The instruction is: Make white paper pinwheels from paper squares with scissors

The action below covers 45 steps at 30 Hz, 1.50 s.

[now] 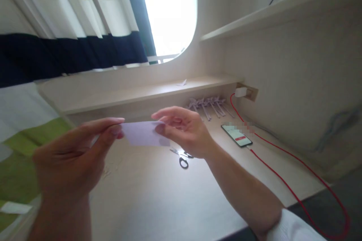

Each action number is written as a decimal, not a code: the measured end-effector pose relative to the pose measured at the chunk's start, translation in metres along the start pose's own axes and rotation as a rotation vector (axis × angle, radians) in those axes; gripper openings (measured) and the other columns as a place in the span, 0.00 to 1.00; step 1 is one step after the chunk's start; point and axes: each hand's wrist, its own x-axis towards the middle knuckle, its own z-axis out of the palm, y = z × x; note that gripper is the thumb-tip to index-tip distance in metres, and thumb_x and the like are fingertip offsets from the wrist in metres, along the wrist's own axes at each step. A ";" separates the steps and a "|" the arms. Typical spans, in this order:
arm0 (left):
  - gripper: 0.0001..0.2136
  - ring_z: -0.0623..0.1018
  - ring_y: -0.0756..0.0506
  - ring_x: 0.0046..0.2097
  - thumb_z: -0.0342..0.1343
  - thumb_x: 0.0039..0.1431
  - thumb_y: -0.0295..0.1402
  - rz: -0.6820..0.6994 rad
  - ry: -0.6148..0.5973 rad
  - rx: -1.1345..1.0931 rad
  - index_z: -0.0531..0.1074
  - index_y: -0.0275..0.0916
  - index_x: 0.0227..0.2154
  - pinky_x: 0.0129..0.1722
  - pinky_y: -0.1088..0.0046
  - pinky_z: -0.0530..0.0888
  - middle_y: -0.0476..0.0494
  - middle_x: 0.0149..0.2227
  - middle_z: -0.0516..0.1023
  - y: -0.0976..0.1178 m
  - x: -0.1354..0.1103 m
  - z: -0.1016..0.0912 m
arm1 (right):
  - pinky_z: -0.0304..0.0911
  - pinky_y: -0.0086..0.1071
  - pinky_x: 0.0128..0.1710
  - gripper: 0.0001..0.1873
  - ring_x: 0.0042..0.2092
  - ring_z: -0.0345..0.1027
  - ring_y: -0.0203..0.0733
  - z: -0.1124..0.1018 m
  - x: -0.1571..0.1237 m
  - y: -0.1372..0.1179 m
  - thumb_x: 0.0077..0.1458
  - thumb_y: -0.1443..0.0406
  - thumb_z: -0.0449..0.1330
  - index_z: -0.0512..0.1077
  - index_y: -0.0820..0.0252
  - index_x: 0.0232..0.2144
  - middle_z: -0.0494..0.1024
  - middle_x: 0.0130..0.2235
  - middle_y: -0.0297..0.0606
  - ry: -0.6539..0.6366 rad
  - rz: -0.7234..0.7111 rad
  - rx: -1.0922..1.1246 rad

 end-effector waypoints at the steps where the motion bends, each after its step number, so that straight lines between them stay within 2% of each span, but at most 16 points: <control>1: 0.08 0.79 0.47 0.28 0.73 0.52 0.37 0.009 0.012 -0.021 0.86 0.51 0.36 0.27 0.70 0.73 0.51 0.29 0.84 0.010 0.001 0.010 | 0.72 0.32 0.33 0.10 0.36 0.77 0.38 -0.005 0.001 -0.007 0.59 0.60 0.71 0.82 0.54 0.43 0.83 0.40 0.36 0.033 -0.035 -0.040; 3: 0.06 0.79 0.48 0.30 0.70 0.56 0.37 0.000 -0.022 -0.115 0.86 0.53 0.37 0.28 0.70 0.72 0.51 0.31 0.85 0.017 0.002 0.022 | 0.73 0.34 0.38 0.06 0.41 0.77 0.40 -0.015 0.002 -0.018 0.59 0.62 0.71 0.83 0.53 0.39 0.83 0.42 0.36 0.108 -0.146 -0.110; 7: 0.04 0.76 0.49 0.29 0.70 0.56 0.35 -0.014 -0.031 -0.228 0.86 0.48 0.35 0.26 0.74 0.69 0.50 0.29 0.82 0.005 0.004 0.031 | 0.72 0.37 0.44 0.03 0.45 0.76 0.42 -0.027 0.003 -0.026 0.60 0.66 0.71 0.84 0.52 0.38 0.82 0.42 0.37 0.137 -0.298 -0.189; 12: 0.02 0.76 0.49 0.31 0.68 0.57 0.33 -0.063 -0.091 -0.267 0.86 0.46 0.34 0.29 0.76 0.71 0.50 0.30 0.82 -0.003 0.000 0.037 | 0.69 0.38 0.42 0.03 0.41 0.73 0.41 -0.032 0.002 -0.024 0.60 0.66 0.70 0.83 0.52 0.38 0.79 0.38 0.35 0.151 -0.252 -0.376; 15: 0.02 0.76 0.48 0.33 0.67 0.59 0.33 -0.102 -0.111 -0.269 0.85 0.46 0.34 0.30 0.75 0.71 0.49 0.31 0.81 -0.003 -0.001 0.038 | 0.66 0.38 0.39 0.09 0.38 0.69 0.40 -0.034 0.003 -0.020 0.58 0.66 0.71 0.83 0.47 0.42 0.74 0.35 0.33 0.211 -0.236 -0.525; 17: 0.02 0.77 0.47 0.34 0.68 0.59 0.33 -0.075 -0.131 -0.305 0.85 0.46 0.34 0.30 0.75 0.72 0.47 0.32 0.82 -0.004 0.001 0.037 | 0.67 0.39 0.42 0.13 0.41 0.70 0.43 -0.035 0.004 -0.017 0.57 0.66 0.72 0.83 0.45 0.45 0.75 0.39 0.34 0.187 -0.248 -0.570; 21: 0.07 0.79 0.48 0.38 0.66 0.61 0.29 0.047 -0.151 -0.375 0.85 0.49 0.37 0.33 0.76 0.75 0.48 0.37 0.82 -0.007 0.004 0.032 | 0.69 0.43 0.51 0.12 0.51 0.70 0.47 -0.039 0.008 -0.011 0.59 0.64 0.71 0.84 0.44 0.45 0.75 0.48 0.38 0.198 -0.269 -0.534; 24: 0.12 0.80 0.49 0.41 0.65 0.61 0.25 0.113 -0.172 -0.366 0.85 0.52 0.40 0.38 0.77 0.77 0.49 0.41 0.82 -0.007 0.003 0.028 | 0.72 0.37 0.39 0.15 0.39 0.71 0.40 -0.040 0.007 -0.008 0.57 0.62 0.72 0.83 0.44 0.47 0.74 0.37 0.34 0.234 -0.200 -0.412; 27: 0.15 0.80 0.48 0.42 0.65 0.61 0.24 0.165 -0.250 -0.356 0.85 0.54 0.43 0.38 0.76 0.78 0.49 0.43 0.82 -0.006 0.000 0.025 | 0.73 0.32 0.30 0.21 0.30 0.73 0.37 -0.038 0.001 -0.010 0.57 0.63 0.73 0.80 0.45 0.53 0.78 0.31 0.31 0.110 -0.068 -0.177; 31: 0.15 0.81 0.46 0.42 0.65 0.60 0.24 0.183 -0.322 -0.339 0.85 0.54 0.43 0.38 0.74 0.79 0.47 0.44 0.82 -0.002 -0.004 0.021 | 0.77 0.33 0.36 0.12 0.38 0.80 0.41 -0.033 -0.007 -0.018 0.58 0.64 0.72 0.83 0.50 0.46 0.84 0.40 0.38 0.076 -0.065 -0.114; 34: 0.11 0.82 0.44 0.42 0.68 0.59 0.29 0.098 -0.351 -0.353 0.85 0.52 0.41 0.39 0.71 0.80 0.45 0.43 0.83 0.001 -0.004 0.018 | 0.76 0.35 0.40 0.05 0.42 0.78 0.42 -0.028 -0.007 -0.025 0.60 0.63 0.71 0.85 0.50 0.40 0.83 0.41 0.38 0.132 -0.137 -0.226; 36: 0.10 0.83 0.42 0.42 0.69 0.58 0.34 -0.045 -0.320 -0.394 0.84 0.51 0.43 0.39 0.70 0.80 0.44 0.42 0.83 0.001 -0.002 0.017 | 0.74 0.36 0.42 0.04 0.42 0.77 0.42 -0.025 -0.006 -0.030 0.60 0.63 0.71 0.85 0.48 0.38 0.81 0.40 0.37 0.142 -0.192 -0.291; 38: 0.14 0.83 0.43 0.39 0.68 0.59 0.40 -0.225 -0.297 -0.444 0.82 0.51 0.48 0.35 0.71 0.80 0.44 0.39 0.84 -0.002 0.001 0.018 | 0.73 0.36 0.44 0.05 0.44 0.77 0.42 -0.023 -0.005 -0.033 0.58 0.64 0.72 0.85 0.48 0.38 0.80 0.42 0.37 0.096 -0.226 -0.328; 41: 0.18 0.83 0.42 0.35 0.65 0.60 0.46 -0.423 -0.381 -0.475 0.81 0.47 0.51 0.28 0.72 0.78 0.41 0.37 0.84 -0.010 0.007 0.023 | 0.73 0.37 0.46 0.07 0.45 0.76 0.43 -0.019 -0.004 -0.033 0.58 0.66 0.72 0.84 0.47 0.38 0.80 0.45 0.37 0.003 -0.210 -0.355; 43: 0.17 0.82 0.43 0.32 0.66 0.58 0.47 -0.444 -0.416 -0.467 0.83 0.42 0.44 0.26 0.73 0.77 0.40 0.36 0.85 -0.015 0.009 0.028 | 0.73 0.37 0.46 0.07 0.45 0.77 0.43 -0.017 -0.003 -0.030 0.58 0.66 0.72 0.84 0.47 0.38 0.80 0.46 0.37 -0.039 -0.184 -0.385; 45: 0.14 0.80 0.45 0.29 0.68 0.56 0.46 -0.403 -0.381 -0.429 0.84 0.40 0.36 0.24 0.75 0.74 0.41 0.32 0.85 -0.016 0.009 0.031 | 0.73 0.38 0.47 0.06 0.46 0.76 0.44 -0.017 -0.001 -0.026 0.58 0.66 0.72 0.84 0.47 0.38 0.79 0.48 0.37 -0.067 -0.171 -0.427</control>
